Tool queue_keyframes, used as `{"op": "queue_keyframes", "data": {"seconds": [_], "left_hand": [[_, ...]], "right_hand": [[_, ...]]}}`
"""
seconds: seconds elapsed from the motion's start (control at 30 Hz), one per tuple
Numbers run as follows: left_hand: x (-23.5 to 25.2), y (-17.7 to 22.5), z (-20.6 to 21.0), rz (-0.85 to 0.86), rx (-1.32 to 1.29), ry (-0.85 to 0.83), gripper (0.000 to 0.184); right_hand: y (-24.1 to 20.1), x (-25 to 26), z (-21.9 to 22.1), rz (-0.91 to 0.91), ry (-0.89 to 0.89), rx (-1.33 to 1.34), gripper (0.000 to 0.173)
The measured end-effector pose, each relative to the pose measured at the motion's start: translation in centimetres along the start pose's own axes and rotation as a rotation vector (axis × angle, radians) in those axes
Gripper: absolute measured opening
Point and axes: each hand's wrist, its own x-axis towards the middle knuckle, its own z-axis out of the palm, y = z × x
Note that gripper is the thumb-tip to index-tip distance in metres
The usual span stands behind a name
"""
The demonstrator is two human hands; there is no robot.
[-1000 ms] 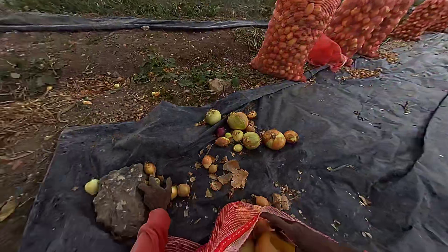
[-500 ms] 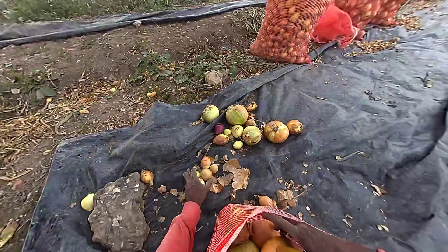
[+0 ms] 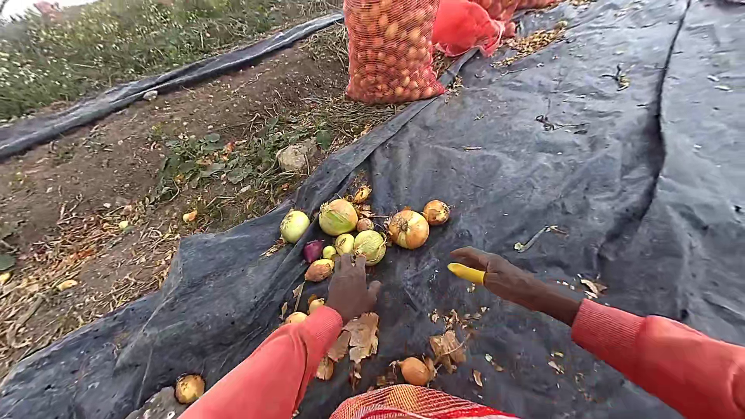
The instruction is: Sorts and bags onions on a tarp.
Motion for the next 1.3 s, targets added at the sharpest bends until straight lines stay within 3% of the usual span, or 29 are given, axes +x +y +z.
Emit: {"op": "queue_keyframes", "data": {"seconds": [0.03,0.1,0.2,0.37,0.47,0.53,0.6,0.63,0.67,0.7,0.73,0.8,0.87,0.97,1.07,1.2,1.3], "left_hand": [[2.1,-0.4,1.0,-0.074,-0.047,0.050,0.073],[5.8,-0.8,3.2,-0.163,-0.153,0.166,0.082],[9.7,-0.4,5.7,-0.184,-0.251,0.302,0.089],[13.9,0.9,6.4,-0.293,-0.054,0.312,0.102],[12.7,-0.1,4.9,-0.169,-0.169,0.263,0.098],[8.6,-0.7,3.0,0.054,-0.460,0.075,0.085],[4.3,-1.2,0.1,0.324,-0.686,-0.406,0.081],[3.2,-1.7,-1.3,0.401,-0.692,-0.591,0.084],[2.9,-2.3,-2.7,0.399,-0.627,-0.625,0.079],[3.2,-2.6,-4.3,0.320,-0.482,-0.502,0.068],[4.6,-2.8,-5.3,0.197,-0.325,-0.266,0.060],[9.8,-3.2,-5.0,-0.043,-0.137,0.231,0.075],[15.0,-4.0,-3.9,-0.201,-0.142,0.472,0.095],[20.0,-4.5,-1.6,-0.317,-0.160,0.508,0.114],[21.9,-4.3,-0.7,-0.395,-0.245,0.564,0.119],[22.3,-5.7,-1.3,-0.470,-0.375,0.652,0.104],[20.8,-8.1,-0.7,-0.334,-0.659,0.705,0.090]], "right_hand": [[3.1,1.0,0.9,0.101,0.121,-0.282,0.059],[9.8,0.7,3.6,0.168,0.108,-0.647,0.083],[16.5,-1.3,7.2,-0.042,0.207,-0.900,0.083],[16.5,-1.4,7.0,-0.046,0.229,-0.909,0.080],[16.5,-1.0,7.3,-0.097,0.289,-0.872,0.081],[16.1,-1.1,7.0,-0.070,0.264,-0.848,0.083],[16.0,-1.2,6.7,-0.050,0.262,-0.849,0.082],[16.0,-1.1,6.8,-0.049,0.260,-0.855,0.081],[15.9,-1.1,7.0,-0.053,0.255,-0.853,0.081],[15.8,-1.1,7.2,-0.057,0.253,-0.851,0.080],[15.8,-1.0,7.3,-0.062,0.260,-0.858,0.079],[15.8,-1.2,7.2,-0.054,0.254,-0.862,0.079],[15.7,-1.2,7.1,-0.053,0.256,-0.856,0.081],[15.8,-1.2,7.1,-0.082,0.292,-0.867,0.078],[16.1,-1.4,7.0,-0.082,0.294,-0.888,0.076],[16.2,-1.2,7.4,-0.092,0.310,-0.892,0.075],[15.9,-1.1,7.3,-0.055,0.286,-0.858,0.080]]}}
